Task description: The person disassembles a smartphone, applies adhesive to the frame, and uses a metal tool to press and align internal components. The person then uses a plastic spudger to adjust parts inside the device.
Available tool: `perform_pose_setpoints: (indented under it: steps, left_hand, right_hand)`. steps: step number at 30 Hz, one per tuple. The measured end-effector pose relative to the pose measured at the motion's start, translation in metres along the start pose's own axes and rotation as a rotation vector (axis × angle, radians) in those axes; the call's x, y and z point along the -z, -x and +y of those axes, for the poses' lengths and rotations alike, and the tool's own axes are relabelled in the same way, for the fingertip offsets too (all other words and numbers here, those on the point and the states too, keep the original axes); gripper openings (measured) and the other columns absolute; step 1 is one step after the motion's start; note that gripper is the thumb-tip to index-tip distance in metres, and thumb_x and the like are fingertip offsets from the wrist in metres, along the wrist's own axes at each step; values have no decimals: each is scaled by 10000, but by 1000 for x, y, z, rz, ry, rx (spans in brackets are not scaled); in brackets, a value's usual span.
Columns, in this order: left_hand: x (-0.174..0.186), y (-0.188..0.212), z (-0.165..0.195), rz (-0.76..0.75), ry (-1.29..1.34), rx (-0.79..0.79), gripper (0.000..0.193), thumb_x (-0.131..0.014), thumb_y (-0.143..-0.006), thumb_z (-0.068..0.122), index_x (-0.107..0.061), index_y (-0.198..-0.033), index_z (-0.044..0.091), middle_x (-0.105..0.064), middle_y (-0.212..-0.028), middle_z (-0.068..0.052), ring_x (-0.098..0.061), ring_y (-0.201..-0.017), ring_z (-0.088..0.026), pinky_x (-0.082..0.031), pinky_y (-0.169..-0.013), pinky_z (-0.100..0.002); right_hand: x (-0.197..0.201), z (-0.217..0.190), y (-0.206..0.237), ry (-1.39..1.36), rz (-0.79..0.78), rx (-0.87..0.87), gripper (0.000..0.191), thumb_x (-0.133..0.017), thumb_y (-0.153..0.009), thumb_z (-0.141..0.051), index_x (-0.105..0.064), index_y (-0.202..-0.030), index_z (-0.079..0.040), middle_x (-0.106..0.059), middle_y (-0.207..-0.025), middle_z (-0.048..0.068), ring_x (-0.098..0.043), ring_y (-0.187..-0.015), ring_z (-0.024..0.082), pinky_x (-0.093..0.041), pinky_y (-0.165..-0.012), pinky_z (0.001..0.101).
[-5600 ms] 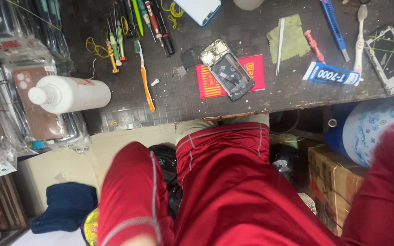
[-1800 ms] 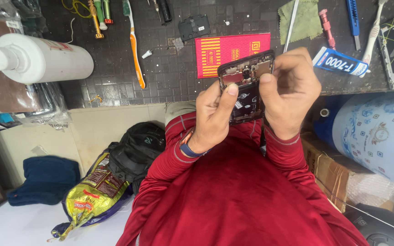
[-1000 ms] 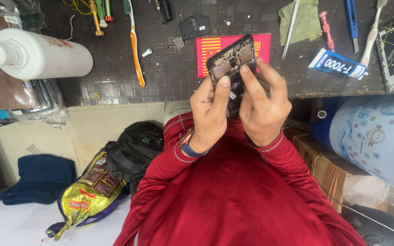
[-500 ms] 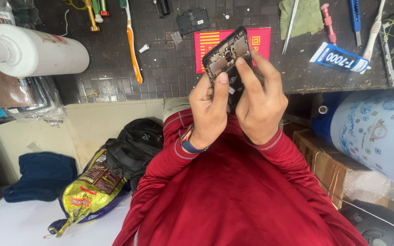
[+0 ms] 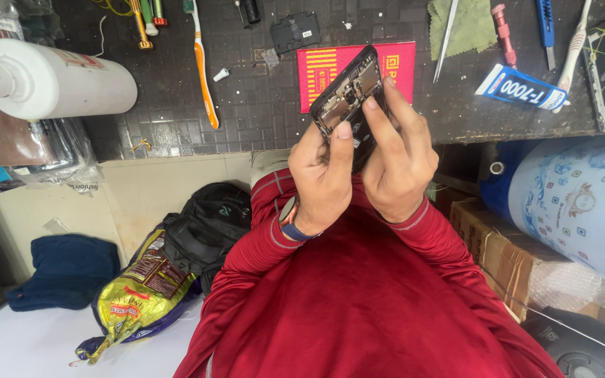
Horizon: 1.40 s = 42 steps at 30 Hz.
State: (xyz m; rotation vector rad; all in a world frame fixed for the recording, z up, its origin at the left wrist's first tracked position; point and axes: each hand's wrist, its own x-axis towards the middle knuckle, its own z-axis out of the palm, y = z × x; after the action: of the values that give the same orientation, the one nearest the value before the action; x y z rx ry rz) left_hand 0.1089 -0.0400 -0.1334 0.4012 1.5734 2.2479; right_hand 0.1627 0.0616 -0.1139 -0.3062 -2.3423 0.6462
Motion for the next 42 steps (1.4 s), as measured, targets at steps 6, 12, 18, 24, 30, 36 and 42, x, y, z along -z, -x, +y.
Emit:
perform_pose_setpoints:
  steps: [6,12,18,24,30,36,42]
  left_hand:
    - [-2,2,8,25,-143,60,278,-562,-1098,85,-632,-1326,-58,-661,-928,-12,-528,-793,-35,-445,-688,-208]
    - [-5,5,10,-2,-192,-65,247,-585,-1124,99,-628,-1325,-37,-674,-904,-6,-557,-778,-20,-484,-675,-200]
    - [-3,4,6,8,-167,-53,244,-580,-1125,93,-624,-1328,-35,-661,-893,16,-524,-749,-4,-450,-641,-185]
    - [-5,8,1,51,-138,-25,250,-570,-1127,76,-627,-1341,-38,-635,-870,51,-490,-726,17,-402,-615,-164]
    - [-5,8,-1,47,-136,-45,268,-564,-1119,66,-613,-1359,-43,-668,-958,24,-521,-757,7,-424,-643,-168]
    - [-5,11,-4,18,-184,-129,262,-550,-1143,66,-589,-1380,-40,-715,-1054,-48,-637,-895,-41,-520,-772,-200]
    - [-4,15,-10,85,-108,-53,292,-556,-1118,83,-597,-1367,-64,-686,-1046,-20,-578,-811,-21,-476,-702,-172]
  right_hand:
    - [1,-6,0,-14,2,-22,423,-622,-1026,133,-605,-1402,-58,-571,-1439,213,-691,-1258,387,-612,-992,383]
    - [9,-12,-1,2,-59,-50,434,-609,-1018,129,-581,-1416,-42,-562,-1458,223,-684,-1273,398,-611,-993,380]
    - [10,-10,-6,-51,-59,-50,508,-557,-931,161,-589,-1396,-41,-601,-1421,237,-691,-1218,398,-589,-985,403]
    - [4,-6,-5,-84,8,-24,454,-554,-965,156,-574,-1394,8,-613,-1425,239,-692,-1211,379,-580,-1003,405]
    - [2,-7,-3,6,2,-4,453,-640,-978,104,-593,-1403,-46,-612,-1414,226,-688,-1166,364,-583,-966,390]
    - [5,-11,-3,73,-42,-3,467,-664,-1010,60,-577,-1451,-69,-580,-1464,202,-679,-1190,362,-596,-951,379]
    - [5,-13,-2,56,-39,-14,439,-655,-1029,22,-573,-1449,-76,-590,-1464,189,-676,-1175,345,-579,-997,370]
